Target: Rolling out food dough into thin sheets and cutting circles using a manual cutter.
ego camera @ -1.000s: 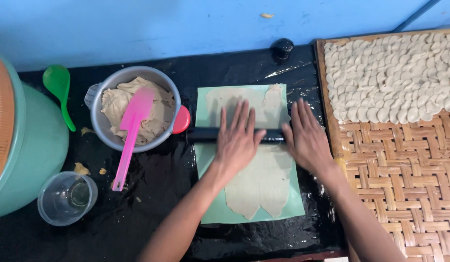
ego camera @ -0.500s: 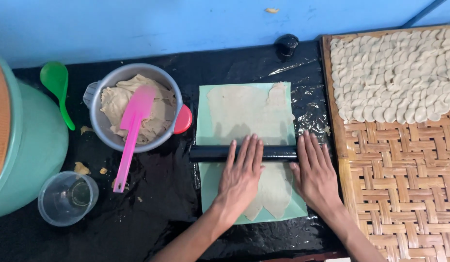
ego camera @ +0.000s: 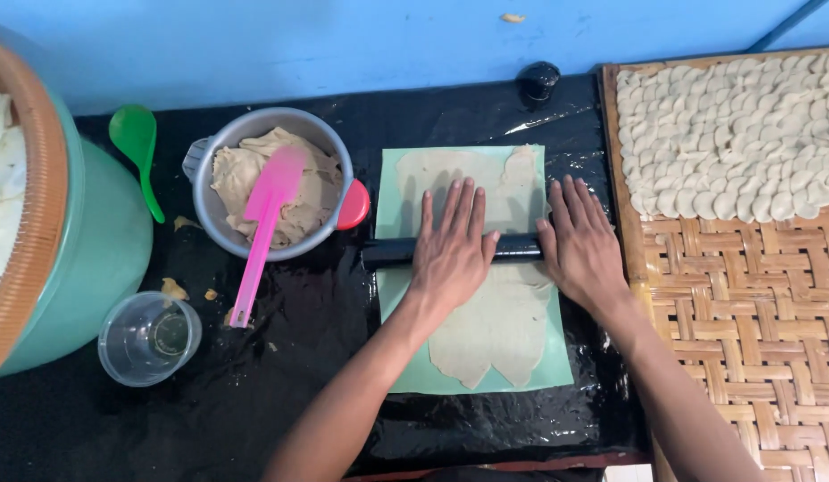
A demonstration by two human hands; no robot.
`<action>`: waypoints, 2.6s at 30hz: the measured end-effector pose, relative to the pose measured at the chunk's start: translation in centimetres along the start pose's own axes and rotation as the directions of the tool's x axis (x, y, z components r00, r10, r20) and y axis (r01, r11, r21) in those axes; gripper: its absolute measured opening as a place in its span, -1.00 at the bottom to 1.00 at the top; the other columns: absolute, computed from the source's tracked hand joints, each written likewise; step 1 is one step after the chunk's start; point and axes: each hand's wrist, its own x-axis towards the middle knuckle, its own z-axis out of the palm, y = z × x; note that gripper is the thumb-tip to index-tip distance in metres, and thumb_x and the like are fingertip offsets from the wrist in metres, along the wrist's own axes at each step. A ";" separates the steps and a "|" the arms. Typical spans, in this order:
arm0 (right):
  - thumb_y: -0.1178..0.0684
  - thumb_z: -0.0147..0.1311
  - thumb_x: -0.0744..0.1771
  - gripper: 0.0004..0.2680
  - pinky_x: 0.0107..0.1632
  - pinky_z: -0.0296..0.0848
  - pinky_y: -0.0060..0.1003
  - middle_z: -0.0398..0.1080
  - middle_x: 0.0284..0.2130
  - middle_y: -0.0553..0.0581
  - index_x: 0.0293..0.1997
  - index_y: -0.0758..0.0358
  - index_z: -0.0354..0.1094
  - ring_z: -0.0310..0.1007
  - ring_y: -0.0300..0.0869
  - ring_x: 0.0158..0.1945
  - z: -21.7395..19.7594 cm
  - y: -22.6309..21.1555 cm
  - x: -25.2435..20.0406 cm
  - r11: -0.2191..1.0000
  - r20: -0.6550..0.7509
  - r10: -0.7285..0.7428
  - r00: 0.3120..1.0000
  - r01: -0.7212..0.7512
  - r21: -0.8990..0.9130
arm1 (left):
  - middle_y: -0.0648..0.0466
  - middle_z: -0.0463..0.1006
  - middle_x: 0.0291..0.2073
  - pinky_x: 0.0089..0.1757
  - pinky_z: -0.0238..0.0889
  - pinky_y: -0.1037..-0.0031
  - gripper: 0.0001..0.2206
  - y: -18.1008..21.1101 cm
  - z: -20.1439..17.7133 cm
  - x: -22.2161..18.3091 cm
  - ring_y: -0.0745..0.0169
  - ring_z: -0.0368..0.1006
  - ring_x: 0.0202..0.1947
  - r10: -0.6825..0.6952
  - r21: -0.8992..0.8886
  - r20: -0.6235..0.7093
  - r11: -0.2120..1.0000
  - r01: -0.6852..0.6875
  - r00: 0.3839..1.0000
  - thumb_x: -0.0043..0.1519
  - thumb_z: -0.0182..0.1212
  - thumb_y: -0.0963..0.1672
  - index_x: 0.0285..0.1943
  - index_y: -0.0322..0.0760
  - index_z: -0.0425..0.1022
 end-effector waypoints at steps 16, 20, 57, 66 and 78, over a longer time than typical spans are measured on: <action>-0.08 -0.23 0.46 -0.55 0.50 -0.02 0.08 0.01 0.44 0.53 0.43 0.56 0.07 -0.05 0.25 0.54 -2.2 -1.9 -3.6 1.000 0.016 0.008 1.000 -0.008 0.022 | -0.25 0.02 0.52 0.41 -0.48 -0.17 -0.37 1.9 -2.0 -3.0 -0.07 -0.16 0.56 0.025 -0.005 0.177 1.000 -0.024 0.984 0.42 -0.15 0.07 0.48 -0.56 0.08; -0.09 -0.24 0.46 -0.54 0.48 -0.07 0.08 0.01 0.44 0.54 0.45 0.54 0.04 -0.07 0.27 0.52 -1.0 -1.2 -1.1 0.995 0.030 0.070 0.997 -0.072 0.070 | -0.26 0.05 0.52 0.39 -0.47 -0.14 -0.37 1.1 -0.7 -1.3 -0.09 -0.14 0.56 -0.038 0.023 0.041 0.999 0.037 0.998 0.41 -0.23 0.06 0.51 -0.54 0.06; 0.18 -0.05 0.39 -0.67 -0.01 0.47 -0.29 0.51 -0.02 0.17 0.34 0.46 0.19 0.48 -0.15 0.02 3.5 -2.0 -20.8 -0.322 0.546 0.674 0.497 -0.466 0.824 | -0.18 0.53 -0.17 -0.12 0.26 0.12 -0.63 -3.3 -9.1 -11.1 -0.16 0.44 -0.13 -0.338 -0.072 -0.125 0.941 0.331 0.933 0.19 0.30 -0.11 0.09 -0.44 0.37; 0.23 -0.08 0.41 -0.71 -0.01 0.55 -0.16 0.46 0.07 0.25 0.30 0.50 0.19 0.55 -0.12 0.01 7.6 4.9 -24.8 -0.115 0.273 0.841 0.468 -0.339 0.934 | -0.18 0.55 0.12 0.13 0.29 0.13 -0.59 -6.1 -7.5 -8.9 -0.19 0.45 0.09 -0.302 0.026 -0.431 0.938 0.346 0.850 0.22 0.27 -0.11 0.24 -0.36 0.45; 0.12 0.13 0.37 -0.75 0.20 0.41 -0.14 0.38 0.19 0.35 0.17 0.32 0.43 0.39 0.08 0.27 -5.4 -7.6 -10.7 0.924 -0.300 0.351 0.887 -0.275 0.267 | -0.21 0.56 -0.08 0.00 0.36 0.13 -0.73 -9.8 -16.6 -6.9 -0.20 0.50 0.00 -0.439 0.046 -0.424 0.863 0.502 0.792 0.21 0.31 -0.18 0.04 -0.48 0.53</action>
